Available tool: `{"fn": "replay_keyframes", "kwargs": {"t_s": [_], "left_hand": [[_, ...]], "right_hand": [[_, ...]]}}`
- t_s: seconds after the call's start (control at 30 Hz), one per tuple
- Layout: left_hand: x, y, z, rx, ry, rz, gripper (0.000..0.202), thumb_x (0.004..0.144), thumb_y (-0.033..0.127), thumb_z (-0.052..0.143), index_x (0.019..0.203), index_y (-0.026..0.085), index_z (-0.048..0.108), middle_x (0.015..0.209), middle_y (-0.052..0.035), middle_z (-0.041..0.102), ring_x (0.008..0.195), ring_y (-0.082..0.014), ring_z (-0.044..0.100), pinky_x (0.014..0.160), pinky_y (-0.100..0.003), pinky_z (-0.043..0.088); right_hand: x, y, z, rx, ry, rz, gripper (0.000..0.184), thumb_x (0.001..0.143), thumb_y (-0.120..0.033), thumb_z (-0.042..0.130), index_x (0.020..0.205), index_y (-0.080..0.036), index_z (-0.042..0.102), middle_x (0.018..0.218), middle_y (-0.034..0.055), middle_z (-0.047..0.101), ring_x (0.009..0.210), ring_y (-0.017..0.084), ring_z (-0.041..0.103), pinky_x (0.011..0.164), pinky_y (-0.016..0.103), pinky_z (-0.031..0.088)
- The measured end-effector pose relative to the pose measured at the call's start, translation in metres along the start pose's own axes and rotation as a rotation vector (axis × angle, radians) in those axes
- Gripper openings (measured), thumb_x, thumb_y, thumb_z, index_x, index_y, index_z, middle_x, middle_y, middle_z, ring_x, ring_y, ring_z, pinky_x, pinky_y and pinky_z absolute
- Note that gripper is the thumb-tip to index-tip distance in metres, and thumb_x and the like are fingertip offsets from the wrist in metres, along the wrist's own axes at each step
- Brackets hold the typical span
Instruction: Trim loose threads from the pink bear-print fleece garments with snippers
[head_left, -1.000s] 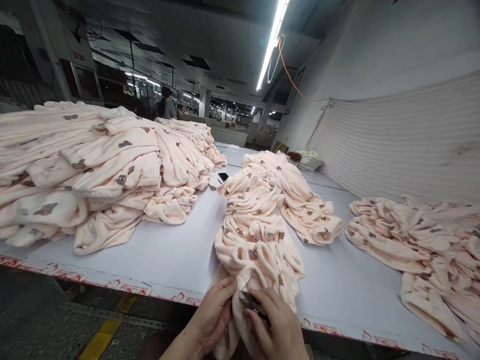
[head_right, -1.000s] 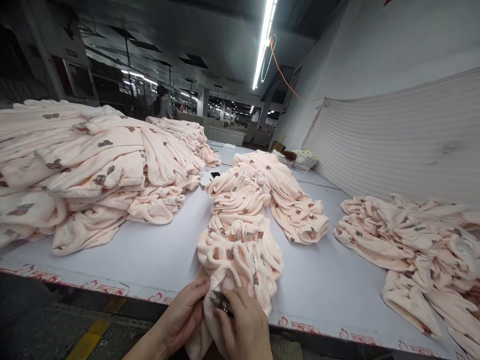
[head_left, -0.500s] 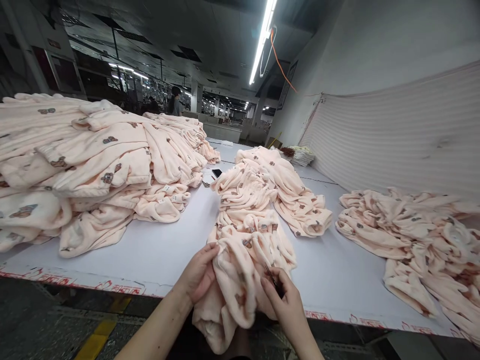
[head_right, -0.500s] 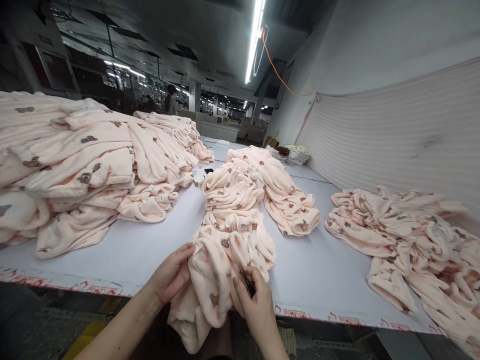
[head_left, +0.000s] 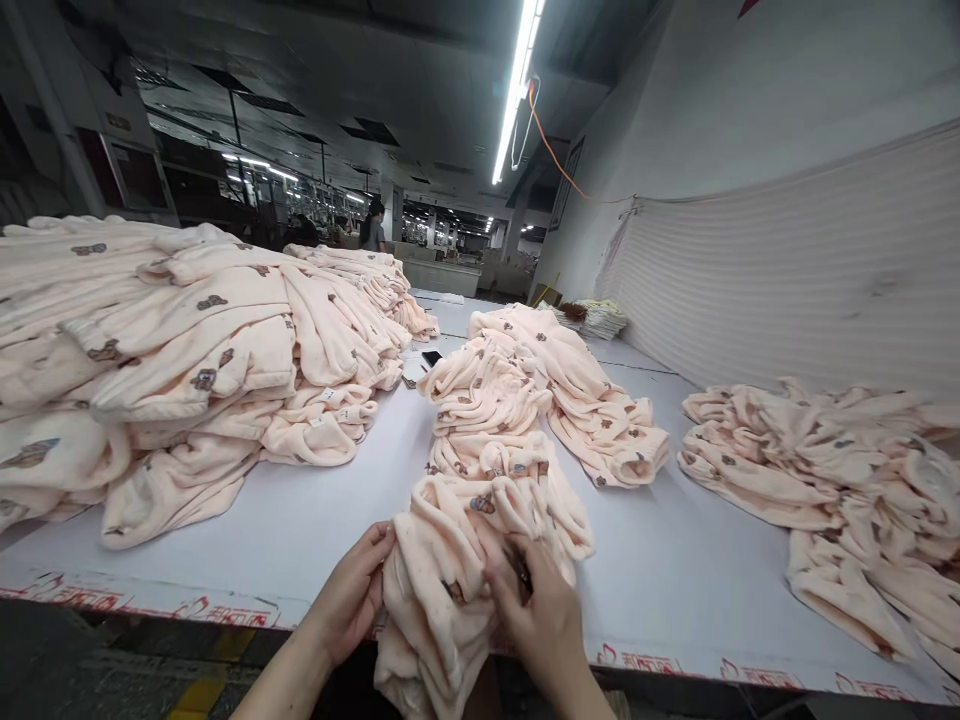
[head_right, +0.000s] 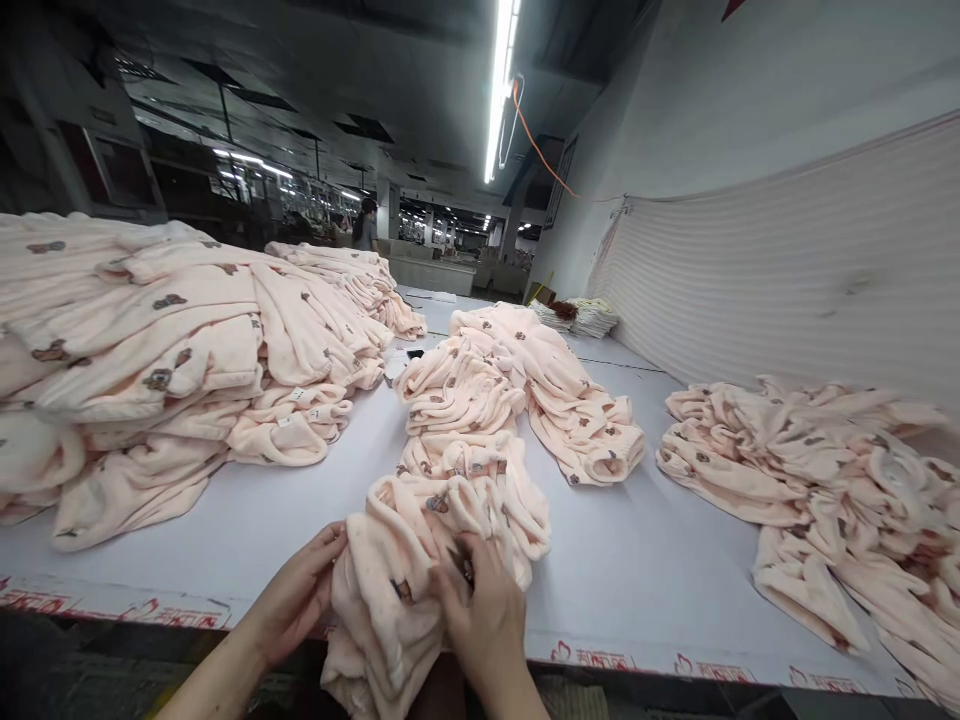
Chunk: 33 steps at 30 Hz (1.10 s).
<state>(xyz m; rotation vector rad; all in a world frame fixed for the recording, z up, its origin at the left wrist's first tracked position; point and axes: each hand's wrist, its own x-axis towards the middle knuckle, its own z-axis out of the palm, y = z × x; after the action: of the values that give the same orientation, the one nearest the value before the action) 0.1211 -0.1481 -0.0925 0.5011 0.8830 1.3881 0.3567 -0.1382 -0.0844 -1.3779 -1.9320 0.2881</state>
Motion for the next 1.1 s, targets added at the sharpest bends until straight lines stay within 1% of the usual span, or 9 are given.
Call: {"fn": "replay_keyframes", "kwargs": {"t_s": [0.13,0.23,0.4,0.53,0.6,0.73,0.87,1.0,1.1], "left_hand": [[-0.008,-0.003,0.010,0.031,-0.017,0.022,0.027,0.084,0.037,0.061,0.107,0.023,0.060,0.117,-0.0047,0.064,0.115,-0.0242,0.056,0.089,-0.031,0.048],[-0.004,-0.010,0.019,0.268,0.005,0.100,0.053,0.077,0.033,0.070,0.125,0.027,0.050,0.131,-0.0058,0.055,0.127,-0.0270,0.044,0.101,-0.035,0.038],[0.034,-0.024,0.055,0.348,-0.012,0.102,0.032,0.083,0.022,0.060,0.114,0.014,0.056,0.100,-0.0078,0.066,0.093,-0.0258,0.062,0.085,-0.042,0.048],[0.059,-0.025,0.081,0.268,-0.083,0.056,0.032,0.090,0.032,0.055,0.118,0.017,0.053,0.107,-0.0050,0.062,0.086,-0.0191,0.063,0.074,-0.037,0.054],[0.061,-0.022,0.084,0.252,-0.143,0.020,0.031,0.090,0.033,0.055,0.116,0.016,0.055,0.109,-0.0053,0.062,0.088,-0.0194,0.063,0.075,-0.037,0.055],[0.048,-0.011,0.061,0.267,-0.228,0.001,0.029,0.090,0.033,0.055,0.114,0.016,0.057,0.109,-0.0064,0.063,0.090,-0.0196,0.063,0.077,-0.039,0.054],[0.013,-0.007,0.007,0.375,-0.055,0.072,0.032,0.085,0.029,0.059,0.115,0.021,0.054,0.112,-0.0055,0.061,0.094,-0.0187,0.060,0.076,-0.032,0.051],[-0.041,-0.034,-0.041,0.517,0.167,0.113,0.022,0.076,0.037,0.067,0.087,0.020,0.059,0.076,0.0011,0.060,0.068,-0.0150,0.055,0.061,-0.025,0.044],[-0.066,-0.062,-0.047,0.500,0.048,0.044,0.028,0.066,0.039,0.076,0.080,0.016,0.065,0.068,-0.0006,0.064,0.065,-0.0169,0.058,0.062,-0.026,0.045]], "right_hand": [[0.001,-0.010,0.006,0.101,-0.113,0.031,0.032,0.086,-0.031,0.055,0.115,-0.023,0.062,0.110,0.0075,0.068,0.096,0.028,0.064,0.080,0.040,0.050],[0.007,-0.003,0.007,0.147,-0.124,0.058,0.025,0.090,-0.031,0.050,0.105,-0.022,0.067,0.102,0.0065,0.071,0.096,0.026,0.064,0.080,0.039,0.051],[0.004,0.005,-0.004,0.220,-0.144,0.038,0.029,0.087,-0.036,0.055,0.110,-0.022,0.064,0.110,0.0052,0.070,0.100,0.023,0.065,0.085,0.033,0.051],[-0.019,-0.005,-0.004,0.252,-0.083,0.051,0.027,0.091,-0.034,0.044,0.110,-0.020,0.058,0.102,0.0072,0.070,0.090,0.021,0.066,0.078,0.030,0.052],[-0.036,-0.014,0.010,0.261,-0.162,-0.051,0.026,0.088,-0.028,0.046,0.111,-0.022,0.055,0.098,0.0051,0.071,0.084,0.019,0.068,0.073,0.026,0.052],[-0.055,-0.025,0.049,-0.015,-0.389,-0.254,0.040,0.070,-0.017,0.059,0.110,-0.018,0.061,0.092,0.0092,0.072,0.079,0.027,0.069,0.067,0.033,0.053],[-0.041,-0.018,0.055,-0.070,-0.409,-0.182,0.028,0.073,-0.009,0.052,0.095,-0.018,0.067,0.088,0.0082,0.072,0.082,0.026,0.068,0.070,0.033,0.051],[-0.025,-0.013,0.042,-0.002,-0.430,-0.145,0.030,0.077,-0.011,0.052,0.102,-0.022,0.066,0.093,0.0033,0.072,0.088,0.022,0.066,0.073,0.029,0.049],[-0.022,-0.019,0.041,0.027,-0.425,-0.110,0.022,0.080,-0.015,0.053,0.095,-0.023,0.066,0.090,0.0021,0.071,0.086,0.020,0.065,0.072,0.026,0.047]]}}
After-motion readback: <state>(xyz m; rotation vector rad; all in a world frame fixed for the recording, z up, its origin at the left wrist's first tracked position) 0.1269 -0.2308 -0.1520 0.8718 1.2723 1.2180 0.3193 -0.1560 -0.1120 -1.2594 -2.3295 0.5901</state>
